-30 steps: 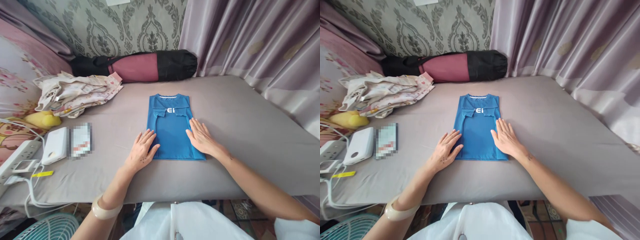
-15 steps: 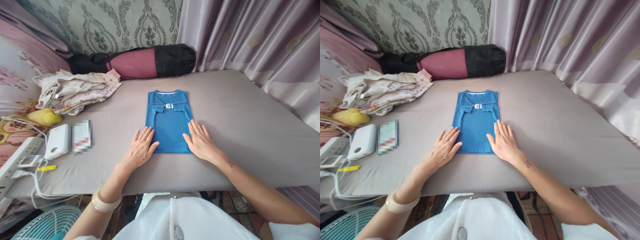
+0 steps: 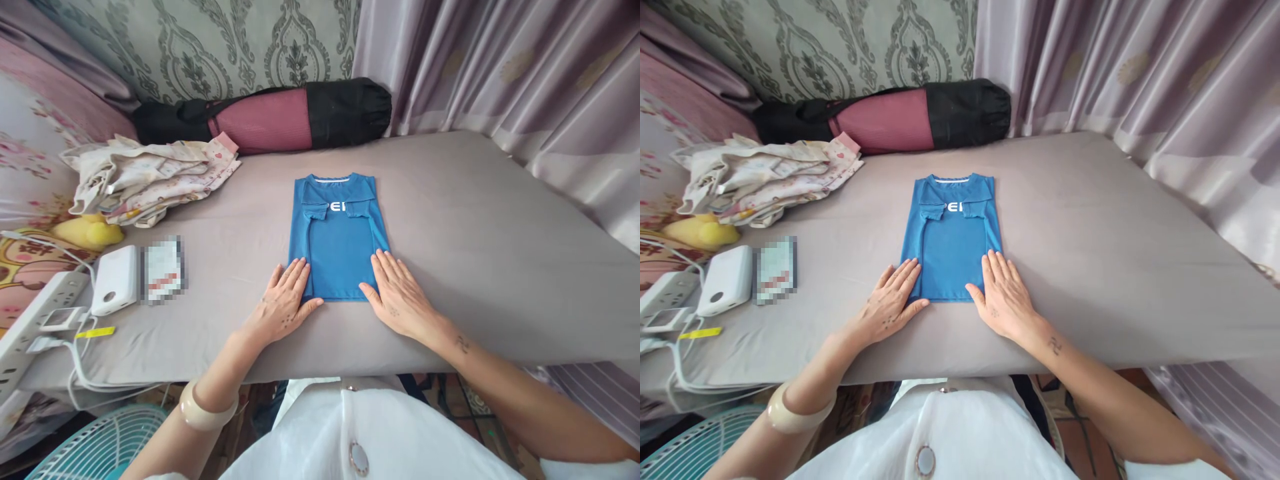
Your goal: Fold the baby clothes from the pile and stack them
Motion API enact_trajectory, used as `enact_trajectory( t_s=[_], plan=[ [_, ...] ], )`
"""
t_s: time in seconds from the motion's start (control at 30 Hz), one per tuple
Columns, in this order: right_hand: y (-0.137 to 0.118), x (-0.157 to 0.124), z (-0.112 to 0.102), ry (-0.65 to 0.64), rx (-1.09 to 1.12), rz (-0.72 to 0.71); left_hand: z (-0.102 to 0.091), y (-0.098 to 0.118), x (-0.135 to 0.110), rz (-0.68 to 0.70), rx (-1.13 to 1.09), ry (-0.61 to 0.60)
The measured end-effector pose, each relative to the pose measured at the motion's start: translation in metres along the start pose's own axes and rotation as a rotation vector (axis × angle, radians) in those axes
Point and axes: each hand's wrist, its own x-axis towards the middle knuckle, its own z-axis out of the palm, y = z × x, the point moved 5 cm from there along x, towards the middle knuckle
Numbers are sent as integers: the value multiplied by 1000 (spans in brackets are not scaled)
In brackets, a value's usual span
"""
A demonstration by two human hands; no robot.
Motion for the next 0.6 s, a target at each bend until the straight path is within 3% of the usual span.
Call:
enact_trajectory(
  t_s=[0.13,0.3,0.6],
  plan=[
    [4,-5,-13,-64,98,-35,-9,-4,-5,26,-39,40],
    [16,-23,-32,15,180,-104,-23,-10,-14,54,-84,111],
    [19,-33,-32,68,185,-227,-28,-6,-16,163,-126,102]
  ],
)
